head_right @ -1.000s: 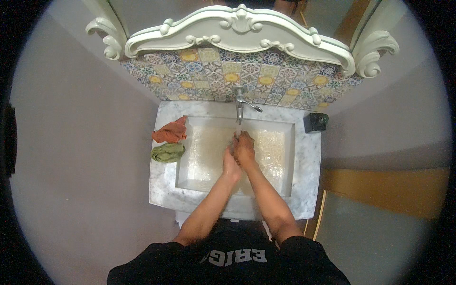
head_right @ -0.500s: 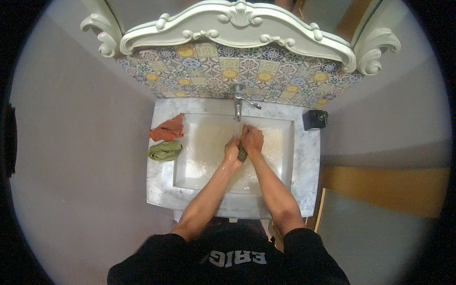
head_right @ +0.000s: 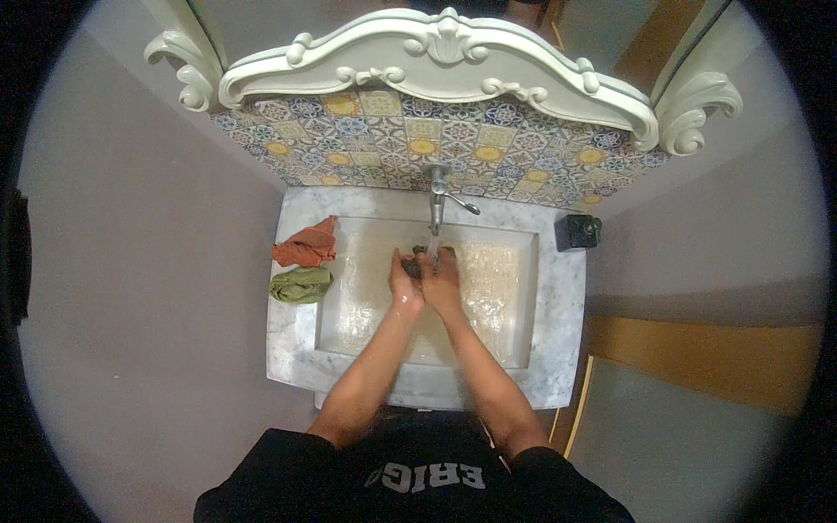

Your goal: The person washes a green cloth under running water in a bathroom sink, then uses a thin metal tool to clear the drain. The person places the cloth on the sink edge and opens a cabinet drawer before finishing the drain cleaning.

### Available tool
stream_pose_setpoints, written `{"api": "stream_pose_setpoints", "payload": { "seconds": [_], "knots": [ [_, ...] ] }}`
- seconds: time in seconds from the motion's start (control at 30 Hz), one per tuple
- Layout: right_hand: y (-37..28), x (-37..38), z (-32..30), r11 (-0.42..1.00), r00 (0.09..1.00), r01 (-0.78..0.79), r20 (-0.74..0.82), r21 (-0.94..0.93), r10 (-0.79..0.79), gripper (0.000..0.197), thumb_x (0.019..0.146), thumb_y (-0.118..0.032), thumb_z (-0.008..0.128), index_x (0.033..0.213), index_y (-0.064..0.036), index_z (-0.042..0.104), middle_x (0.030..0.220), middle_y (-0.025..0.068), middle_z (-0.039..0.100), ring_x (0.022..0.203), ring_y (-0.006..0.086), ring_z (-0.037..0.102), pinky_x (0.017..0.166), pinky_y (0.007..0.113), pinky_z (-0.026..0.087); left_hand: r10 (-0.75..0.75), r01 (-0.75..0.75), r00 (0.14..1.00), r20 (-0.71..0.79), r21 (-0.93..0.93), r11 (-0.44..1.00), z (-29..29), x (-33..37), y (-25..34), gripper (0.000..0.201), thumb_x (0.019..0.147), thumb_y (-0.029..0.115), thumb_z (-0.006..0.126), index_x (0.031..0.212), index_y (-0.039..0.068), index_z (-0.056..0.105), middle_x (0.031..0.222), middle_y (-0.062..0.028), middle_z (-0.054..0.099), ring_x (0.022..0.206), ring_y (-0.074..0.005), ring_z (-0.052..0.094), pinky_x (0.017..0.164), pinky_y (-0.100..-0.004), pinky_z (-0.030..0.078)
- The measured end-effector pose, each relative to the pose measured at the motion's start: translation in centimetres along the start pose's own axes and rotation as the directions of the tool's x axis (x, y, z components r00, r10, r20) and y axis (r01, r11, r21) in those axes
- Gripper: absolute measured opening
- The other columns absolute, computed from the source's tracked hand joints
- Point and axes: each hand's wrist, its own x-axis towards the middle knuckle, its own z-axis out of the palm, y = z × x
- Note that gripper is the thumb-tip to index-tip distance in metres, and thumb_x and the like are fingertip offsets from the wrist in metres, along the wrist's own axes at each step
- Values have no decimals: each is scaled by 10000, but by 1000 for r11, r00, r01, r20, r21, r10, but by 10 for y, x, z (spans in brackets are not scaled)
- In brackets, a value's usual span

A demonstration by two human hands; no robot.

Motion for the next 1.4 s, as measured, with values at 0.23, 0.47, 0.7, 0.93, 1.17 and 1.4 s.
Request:
{"api": "stream_pose_setpoints", "payload": {
  "seconds": [0.23, 0.47, 0.7, 0.93, 1.17, 1.4],
  "knots": [
    [-6, 18, -34, 887, 906, 310, 391, -343, -165, 259, 882, -133, 578, 1100, -9, 639, 1048, 281, 639, 917, 435, 634, 820, 509, 513, -402, 428, 895, 192, -121, 896, -7, 24, -44, 385, 1056, 406, 381, 1065, 83, 592, 1045, -103, 644, 1005, -257, 609, 881, -382, 517],
    [14, -1, -28, 924, 979, 190, 135, -331, -153, 356, 974, -267, 478, 903, 13, 686, 924, 257, 675, 790, 453, 656, 712, 533, 532, -232, 190, 968, 96, 323, 927, -18, 45, -53, 291, 1026, 389, 489, 950, 111, 528, 778, -40, 531, 616, -196, 526, 534, -360, 455],
    [7, -13, 10, 974, 983, 182, -13, -136, -185, 423, 1008, -302, 452, 835, 10, 679, 818, 276, 666, 777, 461, 655, 719, 524, 511, -43, 80, 994, -97, 424, 902, -14, 67, -3, 342, 1036, 383, 493, 902, 80, 574, 846, -46, 579, 738, -189, 560, 653, -367, 496],
    [9, 40, -11, 943, 982, 184, 9, -277, -189, 309, 1001, -274, 503, 1085, 2, 613, 1155, 254, 627, 1031, 447, 598, 890, 555, 450, 109, -53, 985, -132, 372, 927, -21, 49, 2, 276, 1035, 379, 488, 1024, 107, 526, 923, -44, 566, 843, -213, 587, 765, -401, 508],
    [11, 34, 7, 993, 981, -88, 169, -77, 100, 357, 928, -298, 611, 1149, -18, 636, 1193, 237, 608, 1093, 441, 591, 930, 524, 455, -31, 29, 999, -23, -47, 998, 5, -24, -41, 510, 1034, 525, 363, 1132, 59, 543, 1120, -113, 631, 991, -264, 610, 962, -425, 456],
    [-50, -29, -39, 970, 905, 199, 406, -142, -127, 295, 938, -290, 568, 1027, -31, 677, 935, 277, 668, 891, 461, 650, 818, 530, 515, -415, 429, 817, 399, 58, 901, -48, 72, -15, 441, 1025, 461, 443, 1088, 52, 594, 980, -111, 651, 898, -251, 632, 797, -383, 525]
  ]
}}
